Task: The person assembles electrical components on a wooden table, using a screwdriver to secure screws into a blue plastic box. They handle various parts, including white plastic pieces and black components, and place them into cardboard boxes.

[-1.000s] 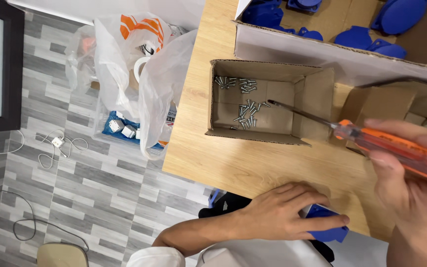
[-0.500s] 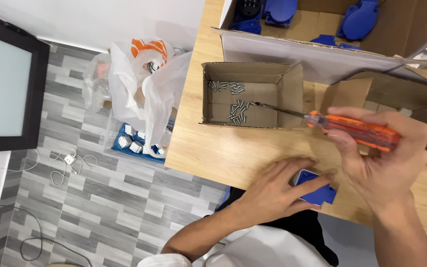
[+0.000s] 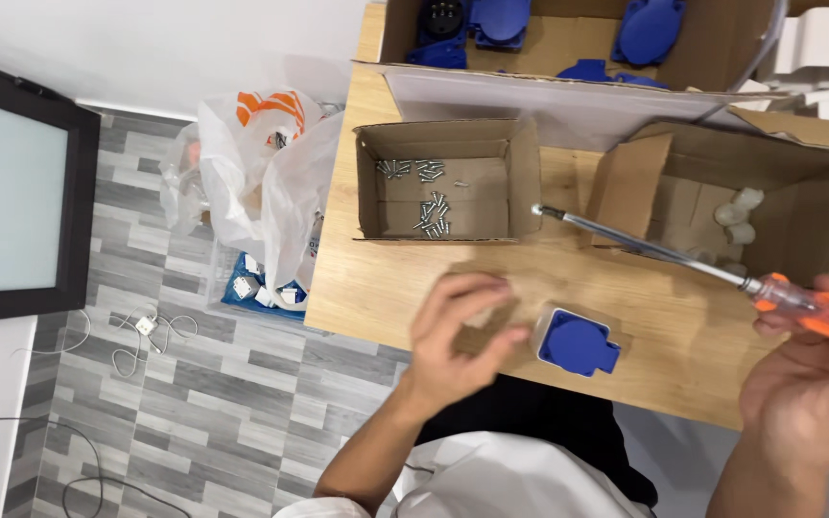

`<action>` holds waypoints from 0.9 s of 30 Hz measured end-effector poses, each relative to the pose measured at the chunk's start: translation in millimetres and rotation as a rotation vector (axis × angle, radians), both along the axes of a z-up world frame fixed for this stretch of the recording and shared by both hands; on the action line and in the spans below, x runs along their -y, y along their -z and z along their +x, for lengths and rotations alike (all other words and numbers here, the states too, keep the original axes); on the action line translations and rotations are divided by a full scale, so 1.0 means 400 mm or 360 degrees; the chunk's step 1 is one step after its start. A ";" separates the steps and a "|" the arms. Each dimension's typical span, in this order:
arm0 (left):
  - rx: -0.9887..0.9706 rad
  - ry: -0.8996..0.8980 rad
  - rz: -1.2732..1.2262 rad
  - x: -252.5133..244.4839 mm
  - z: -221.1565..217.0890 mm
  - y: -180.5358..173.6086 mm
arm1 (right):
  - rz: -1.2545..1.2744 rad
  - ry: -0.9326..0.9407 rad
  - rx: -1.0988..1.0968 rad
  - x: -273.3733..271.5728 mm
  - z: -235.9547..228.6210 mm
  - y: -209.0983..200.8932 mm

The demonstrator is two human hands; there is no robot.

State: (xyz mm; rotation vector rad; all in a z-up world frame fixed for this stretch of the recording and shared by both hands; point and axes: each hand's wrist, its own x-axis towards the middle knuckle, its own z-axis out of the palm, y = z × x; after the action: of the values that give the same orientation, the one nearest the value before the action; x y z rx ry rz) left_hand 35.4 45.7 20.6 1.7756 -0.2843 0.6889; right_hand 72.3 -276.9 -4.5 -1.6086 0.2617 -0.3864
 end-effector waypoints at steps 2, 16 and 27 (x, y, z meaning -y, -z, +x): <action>0.0013 -0.0046 0.0055 -0.020 0.012 -0.021 | 0.0014 0.0013 0.0147 0.006 -0.025 0.021; -0.0448 0.0243 -0.0120 0.012 -0.029 -0.032 | 0.0326 -0.0166 0.0155 -0.006 -0.194 0.044; -0.0548 0.0268 -0.1038 0.020 -0.080 0.036 | 0.0280 -0.0948 0.0000 -0.093 -0.222 -0.126</action>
State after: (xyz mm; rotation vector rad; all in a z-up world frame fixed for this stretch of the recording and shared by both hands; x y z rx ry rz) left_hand 3.3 37.6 6.4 1.1961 0.0313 0.2928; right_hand -16.7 -239.6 46.0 -1.4327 -0.1830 0.0938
